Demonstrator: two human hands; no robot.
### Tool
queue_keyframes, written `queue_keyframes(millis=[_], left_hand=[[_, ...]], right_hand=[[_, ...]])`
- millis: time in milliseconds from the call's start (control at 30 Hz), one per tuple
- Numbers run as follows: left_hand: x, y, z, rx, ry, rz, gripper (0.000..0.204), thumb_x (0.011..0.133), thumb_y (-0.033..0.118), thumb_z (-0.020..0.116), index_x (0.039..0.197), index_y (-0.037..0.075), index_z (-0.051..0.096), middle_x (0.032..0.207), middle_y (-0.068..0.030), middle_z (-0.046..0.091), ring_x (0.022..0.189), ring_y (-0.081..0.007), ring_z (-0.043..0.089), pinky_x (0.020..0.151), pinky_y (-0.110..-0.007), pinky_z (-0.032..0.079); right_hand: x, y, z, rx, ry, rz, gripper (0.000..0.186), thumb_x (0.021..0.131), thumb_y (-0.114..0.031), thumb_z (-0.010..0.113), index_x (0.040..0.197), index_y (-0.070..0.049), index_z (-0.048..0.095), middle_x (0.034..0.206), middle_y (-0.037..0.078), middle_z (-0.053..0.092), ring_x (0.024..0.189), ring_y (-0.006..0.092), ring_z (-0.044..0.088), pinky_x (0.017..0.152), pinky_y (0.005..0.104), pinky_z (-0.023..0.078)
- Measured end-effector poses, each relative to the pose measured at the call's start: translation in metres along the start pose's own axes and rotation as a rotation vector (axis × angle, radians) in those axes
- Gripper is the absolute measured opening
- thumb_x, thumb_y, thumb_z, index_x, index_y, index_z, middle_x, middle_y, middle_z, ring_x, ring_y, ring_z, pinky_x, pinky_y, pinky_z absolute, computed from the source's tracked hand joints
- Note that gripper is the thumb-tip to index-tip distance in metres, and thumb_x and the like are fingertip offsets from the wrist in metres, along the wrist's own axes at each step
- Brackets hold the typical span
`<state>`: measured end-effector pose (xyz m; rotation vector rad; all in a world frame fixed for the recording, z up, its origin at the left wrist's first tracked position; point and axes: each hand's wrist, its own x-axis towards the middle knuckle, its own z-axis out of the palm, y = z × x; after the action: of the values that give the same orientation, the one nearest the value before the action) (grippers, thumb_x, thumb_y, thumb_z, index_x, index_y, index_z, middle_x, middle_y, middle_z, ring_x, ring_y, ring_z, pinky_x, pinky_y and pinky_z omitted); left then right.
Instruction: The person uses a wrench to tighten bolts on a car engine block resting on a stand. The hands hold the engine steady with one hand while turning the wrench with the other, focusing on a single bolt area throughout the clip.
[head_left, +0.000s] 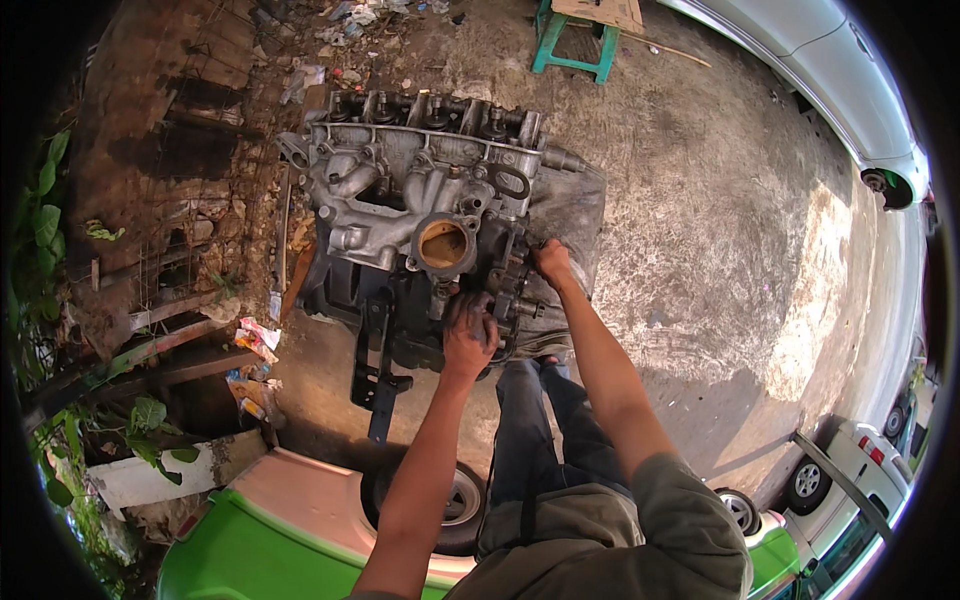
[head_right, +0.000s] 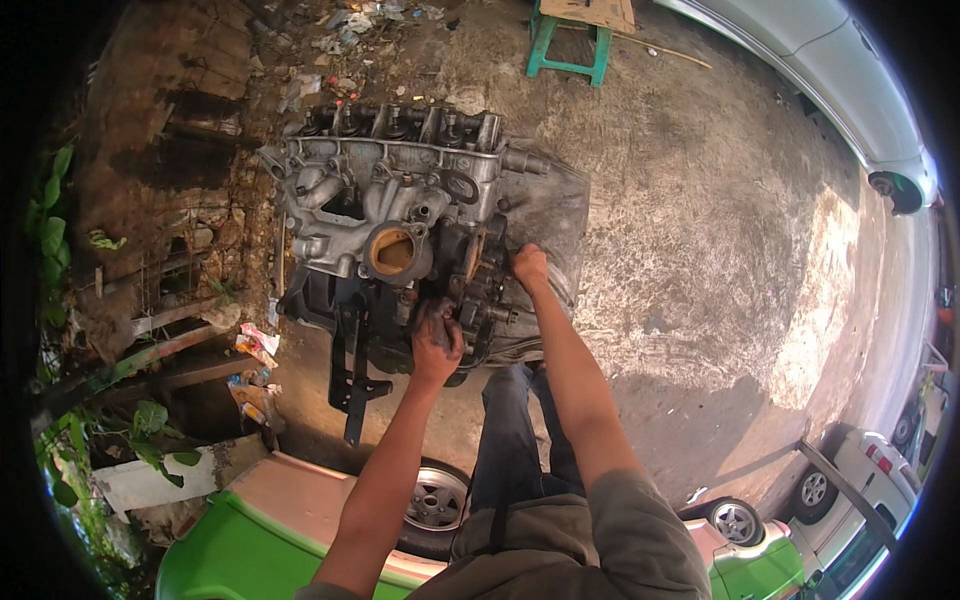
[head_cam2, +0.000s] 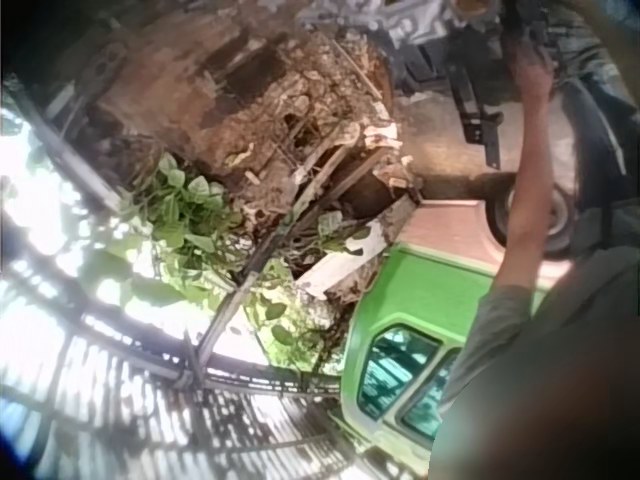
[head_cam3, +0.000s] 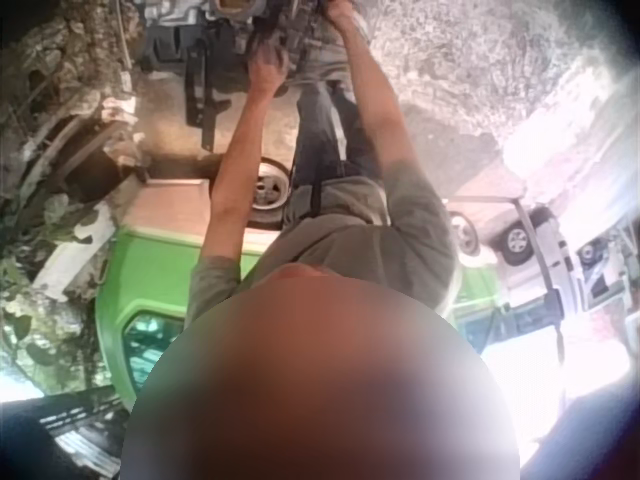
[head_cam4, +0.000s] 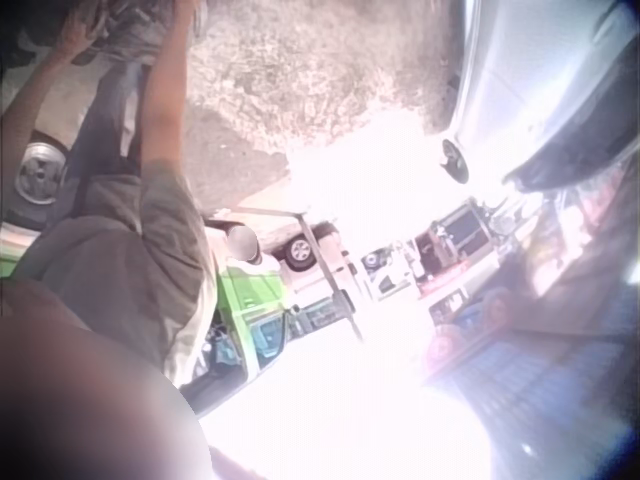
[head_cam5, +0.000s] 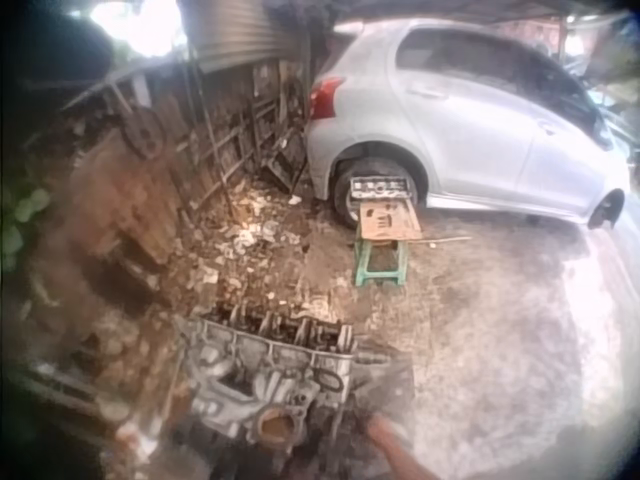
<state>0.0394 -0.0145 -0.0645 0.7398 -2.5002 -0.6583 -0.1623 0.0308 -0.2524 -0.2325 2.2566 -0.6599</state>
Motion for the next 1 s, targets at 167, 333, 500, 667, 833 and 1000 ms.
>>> queue_keyframes(millis=[167,333,500,667,833,1000], left_hand=[[-0.002,0.0,-0.001,-0.026,-0.027,-0.036,0.028,0.077,0.002,0.053,0.105,-0.001,0.057,0.099,-0.0192,0.059,0.097,-0.0378,0.056,0.087,-0.047,0.048],[-0.005,-0.001,0.002,-0.026,-0.01,-0.037,0.029,0.077,0.002,0.053,0.105,0.0,0.057,0.098,-0.018,0.059,0.099,-0.0375,0.056,0.089,-0.048,0.046],[-0.004,-0.001,0.002,-0.012,-0.004,-0.046,0.029,0.077,0.002,0.053,0.105,0.0,0.058,0.099,-0.0177,0.059,0.099,-0.0374,0.055,0.09,-0.047,0.046],[-0.003,0.002,0.001,-0.047,-0.016,-0.087,0.027,0.078,0.001,0.052,0.104,-0.001,0.058,0.098,-0.0188,0.059,0.099,-0.0376,0.056,0.089,-0.046,0.046],[-0.001,0.001,0.002,-0.026,0.004,-0.042,0.023,0.079,0.001,0.051,0.101,-0.002,0.057,0.096,-0.0196,0.058,0.096,-0.0376,0.056,0.087,-0.047,0.046],[-0.001,0.002,0.0,-0.041,-0.016,-0.062,0.02,0.078,0.0,0.05,0.098,-0.003,0.055,0.095,-0.0196,0.058,0.093,-0.038,0.055,0.084,-0.047,0.047]], right_hand=[[-0.01,0.0,-0.028,-0.12,0.203,-0.117,0.039,0.08,-0.031,0.066,0.1,0.003,0.065,0.105,0.03,0.063,0.096,0.0452,0.062,0.086,0.0481,0.05],[-0.056,0.013,-0.074,0.598,-0.044,-0.142,0.024,0.088,-0.015,0.064,0.1,0.005,0.066,0.09,0.02,0.07,0.074,0.0289,0.071,0.064,0.0326,0.056],[-0.118,0.022,-0.068,1.004,0.004,-0.162,0.015,0.092,-0.002,0.057,0.101,0.007,0.066,0.089,0.009,0.07,0.079,0.0191,0.07,0.067,0.0294,0.056],[-0.156,0.018,-0.05,0.517,0.273,-0.243,0.023,0.091,-0.017,0.06,0.108,-0.003,0.067,0.09,0.022,0.069,0.082,0.032,0.069,0.074,0.0373,0.051],[-0.192,-0.011,-0.056,0.334,0.261,-0.25,0.022,0.095,-0.016,0.055,0.112,-0.006,0.066,0.085,0.021,0.068,0.072,0.024,0.064,0.068,0.0329,0.048],[-0.206,-0.03,-0.057,0.324,0.295,-0.333,0.024,0.094,-0.013,0.053,0.113,-0.004,0.064,0.092,0.023,0.067,0.079,0.0354,0.065,0.074,0.0385,0.05]])
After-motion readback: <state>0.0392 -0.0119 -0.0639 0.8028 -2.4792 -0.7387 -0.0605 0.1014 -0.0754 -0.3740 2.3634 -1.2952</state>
